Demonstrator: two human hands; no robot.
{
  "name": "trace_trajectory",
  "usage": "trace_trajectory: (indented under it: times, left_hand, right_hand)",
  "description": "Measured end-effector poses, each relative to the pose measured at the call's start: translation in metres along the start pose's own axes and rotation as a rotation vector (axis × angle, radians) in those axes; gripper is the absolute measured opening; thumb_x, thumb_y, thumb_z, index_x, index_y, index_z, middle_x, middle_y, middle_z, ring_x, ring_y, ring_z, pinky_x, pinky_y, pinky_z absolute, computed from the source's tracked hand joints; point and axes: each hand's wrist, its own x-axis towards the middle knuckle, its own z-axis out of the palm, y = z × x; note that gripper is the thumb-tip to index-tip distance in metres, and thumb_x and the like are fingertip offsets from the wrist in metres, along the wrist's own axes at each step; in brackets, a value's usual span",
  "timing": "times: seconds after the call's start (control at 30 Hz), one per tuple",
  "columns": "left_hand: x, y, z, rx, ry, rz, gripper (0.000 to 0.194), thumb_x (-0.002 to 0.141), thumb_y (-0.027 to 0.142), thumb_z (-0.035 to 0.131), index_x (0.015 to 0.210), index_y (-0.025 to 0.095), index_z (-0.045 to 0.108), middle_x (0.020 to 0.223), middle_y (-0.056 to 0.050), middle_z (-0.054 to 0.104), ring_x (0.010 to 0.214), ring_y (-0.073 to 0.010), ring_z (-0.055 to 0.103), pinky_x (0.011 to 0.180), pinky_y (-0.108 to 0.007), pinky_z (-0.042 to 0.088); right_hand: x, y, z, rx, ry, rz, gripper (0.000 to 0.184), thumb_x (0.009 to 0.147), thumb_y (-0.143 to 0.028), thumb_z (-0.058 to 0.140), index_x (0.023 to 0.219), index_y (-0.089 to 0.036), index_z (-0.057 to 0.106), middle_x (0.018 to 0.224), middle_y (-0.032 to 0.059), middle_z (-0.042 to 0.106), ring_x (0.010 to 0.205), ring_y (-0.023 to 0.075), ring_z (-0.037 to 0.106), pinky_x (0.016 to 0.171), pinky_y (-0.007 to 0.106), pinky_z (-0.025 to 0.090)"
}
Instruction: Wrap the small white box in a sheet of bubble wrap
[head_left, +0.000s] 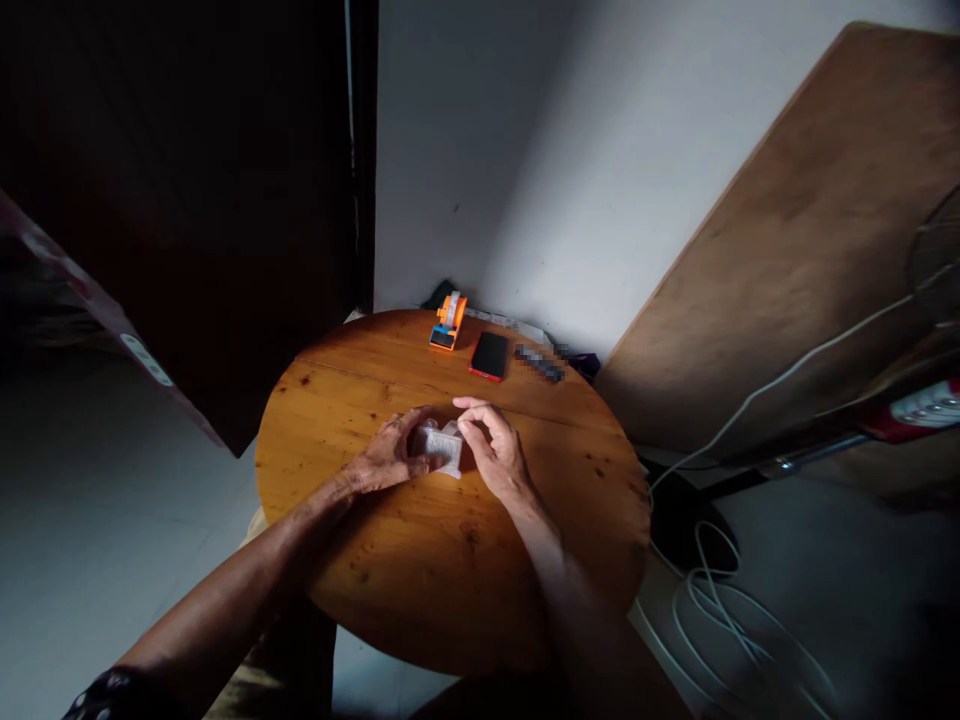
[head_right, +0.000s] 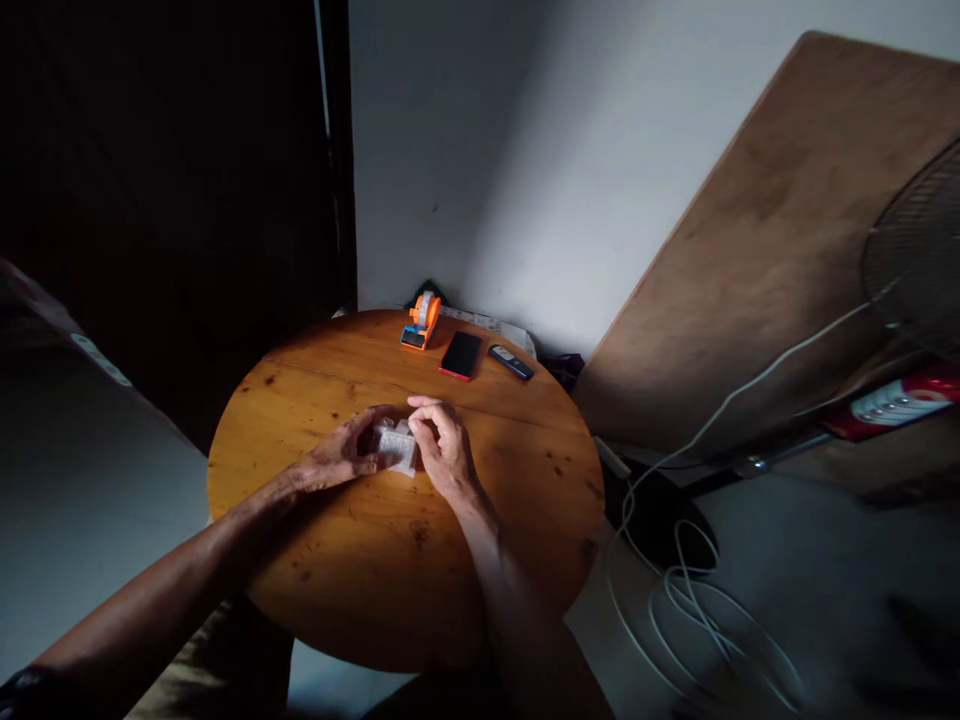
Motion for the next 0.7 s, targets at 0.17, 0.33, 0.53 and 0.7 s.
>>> trace_trajectory:
  times: [0.17, 0.33, 0.53, 0.7]
  left_hand:
    - [-0.003, 0.002, 0.006, -0.140, -0.119, -0.051, 0.084, 0.067, 0.024, 0.083, 0.141, 0.022, 0.044, 0.136, -0.014, 0.056, 0.114, -0.0251, 0.060, 0.097, -0.037, 0.049]
    - [-0.006, 0.001, 0.005, -0.202, -0.183, -0.074, 0.084, 0.066, 0.025, 0.085, 0.139, 0.030, 0.046, 0.135, -0.011, 0.058, 0.111, -0.0249, 0.062, 0.093, -0.036, 0.052]
    - [-0.007, 0.005, 0.003, -0.180, -0.174, -0.020, 0.072, 0.072, 0.039, 0.082, 0.135, 0.024, 0.051, 0.139, -0.013, 0.055, 0.122, -0.0277, 0.055, 0.095, -0.036, 0.048]
    - [-0.005, 0.005, 0.002, -0.201, -0.131, 0.004, 0.048, 0.073, 0.044, 0.081, 0.112, 0.023, 0.063, 0.117, -0.008, 0.065, 0.105, -0.0225, 0.061, 0.085, -0.031, 0.049]
  right_hand:
    - [0.003, 0.006, -0.007, 0.093, 0.073, 0.056, 0.016, 0.092, -0.035, 0.055, 0.084, -0.022, 0.058, 0.118, 0.0094, 0.068, 0.108, 0.0230, 0.063, 0.096, 0.038, 0.047]
    - [0.006, 0.016, -0.009, 0.189, 0.154, 0.171, 0.023, 0.089, -0.046, 0.058, 0.087, -0.023, 0.058, 0.120, 0.0090, 0.069, 0.103, 0.0227, 0.064, 0.088, 0.036, 0.050]
    - [0.008, 0.027, -0.010, 0.225, 0.240, 0.265, 0.031, 0.087, -0.049, 0.058, 0.098, -0.021, 0.064, 0.111, 0.0085, 0.072, 0.103, 0.0226, 0.065, 0.093, 0.038, 0.048]
    - [0.009, 0.034, -0.012, 0.234, 0.298, 0.309, 0.034, 0.085, -0.052, 0.059, 0.095, -0.020, 0.065, 0.109, 0.0085, 0.073, 0.104, 0.0238, 0.065, 0.093, 0.039, 0.048]
